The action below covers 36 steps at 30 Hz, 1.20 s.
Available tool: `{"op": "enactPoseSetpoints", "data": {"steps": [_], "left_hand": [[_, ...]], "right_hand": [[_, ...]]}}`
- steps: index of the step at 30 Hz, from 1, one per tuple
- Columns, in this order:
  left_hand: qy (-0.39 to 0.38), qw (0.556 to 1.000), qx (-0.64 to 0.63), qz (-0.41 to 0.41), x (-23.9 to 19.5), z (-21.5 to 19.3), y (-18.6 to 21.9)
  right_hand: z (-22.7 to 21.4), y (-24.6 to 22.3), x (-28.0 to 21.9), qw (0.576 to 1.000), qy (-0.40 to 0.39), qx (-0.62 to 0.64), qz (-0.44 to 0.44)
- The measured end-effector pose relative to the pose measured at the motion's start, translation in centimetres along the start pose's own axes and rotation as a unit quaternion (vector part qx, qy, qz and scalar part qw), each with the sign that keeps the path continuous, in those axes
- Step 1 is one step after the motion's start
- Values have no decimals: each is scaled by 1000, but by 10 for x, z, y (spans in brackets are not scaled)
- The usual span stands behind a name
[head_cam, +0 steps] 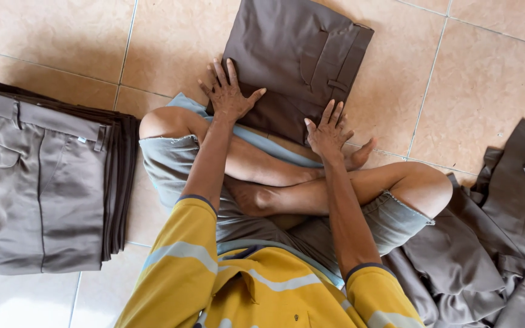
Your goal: The person sits on a tiled floor and folds brown trousers one by one. They smooth the fabric, fold the legs together, and fold the garment into a compact rectangle before placing it on a growing stack to the left.
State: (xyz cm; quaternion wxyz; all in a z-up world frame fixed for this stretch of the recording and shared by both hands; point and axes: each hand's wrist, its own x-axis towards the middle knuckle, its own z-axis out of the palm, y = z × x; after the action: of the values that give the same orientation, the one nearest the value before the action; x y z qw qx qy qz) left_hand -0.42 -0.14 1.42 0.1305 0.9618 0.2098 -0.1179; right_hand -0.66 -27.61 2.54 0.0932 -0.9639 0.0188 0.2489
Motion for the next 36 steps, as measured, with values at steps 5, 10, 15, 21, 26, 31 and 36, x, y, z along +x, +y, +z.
{"op": "enactPoseSetpoints", "data": {"steps": [5,10,15,21,26,31,36], "left_hand": [[146,988,36,22,13,33,-6],[164,985,-57,13,28,36,-4],[334,931,-142,-38,75,71,-24],[221,944,-237,-68,75,62,-27],[212,935,-274,-74,77,58,-31],[198,930,-298,-78,82,61,-35],[254,925,-281,-25,112,107,-52]], "right_hand": [[4,2,6,1000,9,4,-1],[26,21,41,979,183,82,-34],[16,39,64,930,248,270,23],[-15,27,49,919,149,357,75],[-3,32,58,929,184,321,31],[-3,29,54,927,196,317,33],[15,48,77,939,208,273,-11]]}}
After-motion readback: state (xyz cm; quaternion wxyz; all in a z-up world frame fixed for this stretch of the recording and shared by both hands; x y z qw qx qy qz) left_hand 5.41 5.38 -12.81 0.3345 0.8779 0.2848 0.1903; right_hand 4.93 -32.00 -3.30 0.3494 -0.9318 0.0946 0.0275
